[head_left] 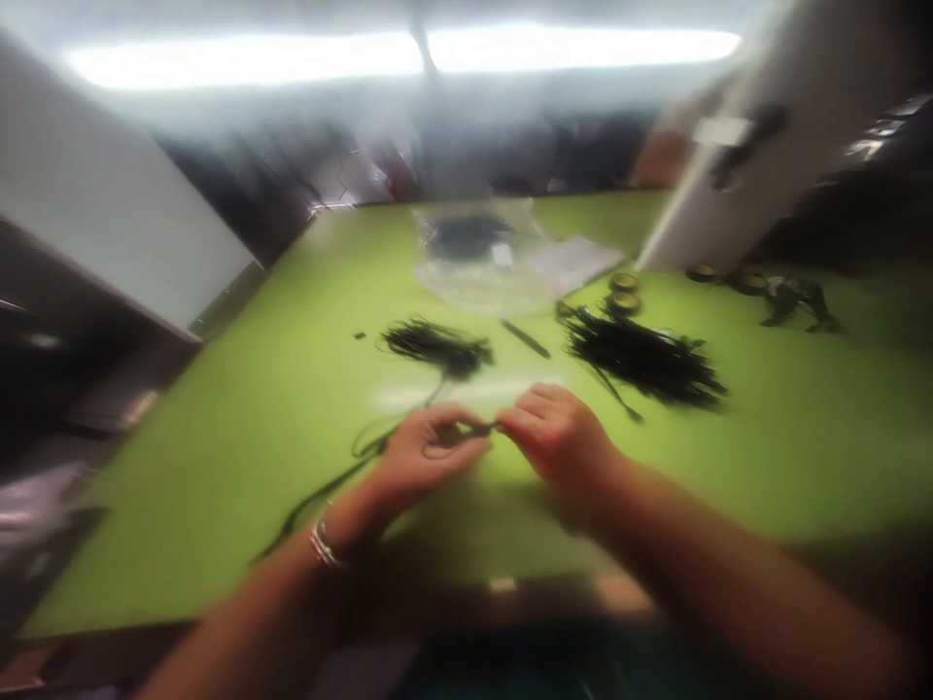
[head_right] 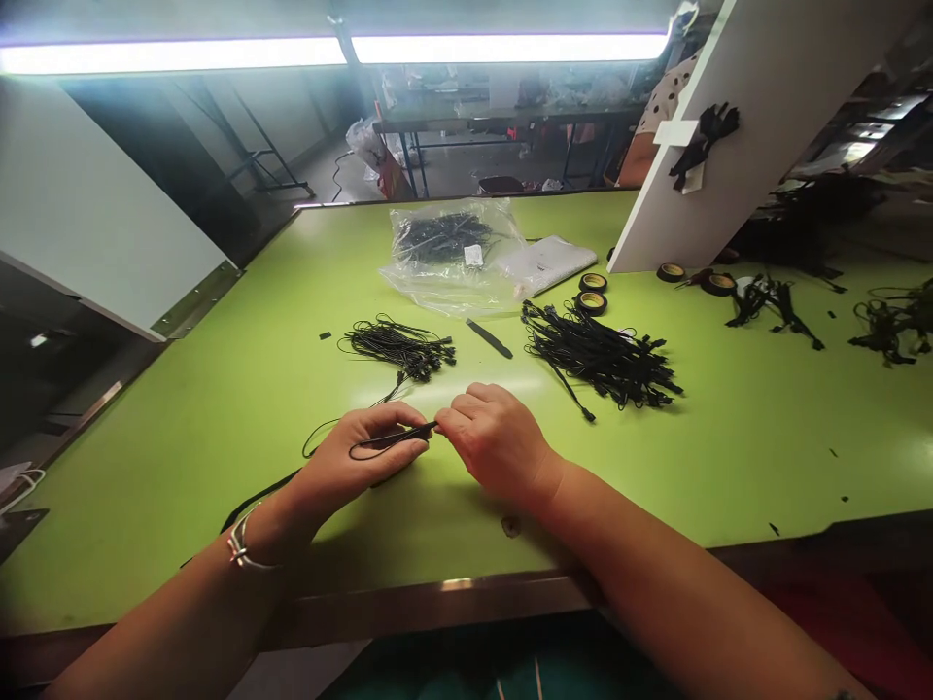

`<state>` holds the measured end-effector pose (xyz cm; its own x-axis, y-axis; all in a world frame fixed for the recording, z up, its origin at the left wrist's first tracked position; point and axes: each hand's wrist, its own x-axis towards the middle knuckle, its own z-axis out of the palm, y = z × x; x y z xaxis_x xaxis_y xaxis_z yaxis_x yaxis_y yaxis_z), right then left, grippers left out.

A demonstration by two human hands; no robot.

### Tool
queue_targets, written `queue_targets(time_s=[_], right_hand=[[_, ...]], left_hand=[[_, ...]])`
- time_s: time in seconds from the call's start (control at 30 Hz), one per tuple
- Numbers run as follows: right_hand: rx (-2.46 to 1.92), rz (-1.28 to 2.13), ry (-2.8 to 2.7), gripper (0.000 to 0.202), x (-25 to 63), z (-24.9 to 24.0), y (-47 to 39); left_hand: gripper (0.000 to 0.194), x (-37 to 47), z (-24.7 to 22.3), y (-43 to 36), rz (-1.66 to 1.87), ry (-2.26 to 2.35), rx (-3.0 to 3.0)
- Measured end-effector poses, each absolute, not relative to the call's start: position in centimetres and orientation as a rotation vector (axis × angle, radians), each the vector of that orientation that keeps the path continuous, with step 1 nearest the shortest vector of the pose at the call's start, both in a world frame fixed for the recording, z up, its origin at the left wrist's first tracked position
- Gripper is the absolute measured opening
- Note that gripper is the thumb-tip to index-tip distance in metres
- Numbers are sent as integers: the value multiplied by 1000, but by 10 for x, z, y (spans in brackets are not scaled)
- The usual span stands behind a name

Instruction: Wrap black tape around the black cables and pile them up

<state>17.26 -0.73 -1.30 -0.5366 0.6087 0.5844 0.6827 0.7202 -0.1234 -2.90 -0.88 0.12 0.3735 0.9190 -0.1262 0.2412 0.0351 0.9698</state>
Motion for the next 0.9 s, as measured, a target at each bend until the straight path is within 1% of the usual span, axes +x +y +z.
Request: queue_targets(time_s=[0.07,0.17,0.23,0.33,0.43,0.5,0.6,0.7,0.8,0.87,0.9], right_hand=[[-960,-305,-2314,23,174,-11,-8],[-942,-431,-2281,16,177,-10,-9],[-944,-461,-2266,14,177,-10,-11],[-984,-415,-2248,14,174,-11,-12],[-1040,-286,-2235,17,172,-14,-10],[-1060,-158,-2247,17,171,-15,-9],[-1073,131,-2315,14,172,-15,-6],[-1133,476,-2369,15,172,-13,-6],[-1139,757,-2280,19,173,-12,-5],[-1094,764,-2189,15,174,-13,-4],[-1070,689,-2163,13,175,-13,-4]], left_hand=[[28,-30,0,-9,707,1079,1283],[35,-32,-2,-8,711,957,1075],[36,-31,-3,-8,741,881,1017],[37,-30,-4,-8,792,933,1003],[33,-29,-3,-7,779,1079,1117],[25,-29,-4,-7,791,1172,1352],[13,-29,-8,-5,891,1248,1859],[13,-29,-14,-5,948,1153,2155],[12,-29,-16,-5,975,1075,2189],[8,-29,-13,-5,949,1086,2095],[7,-28,-11,-6,912,1100,2019]])
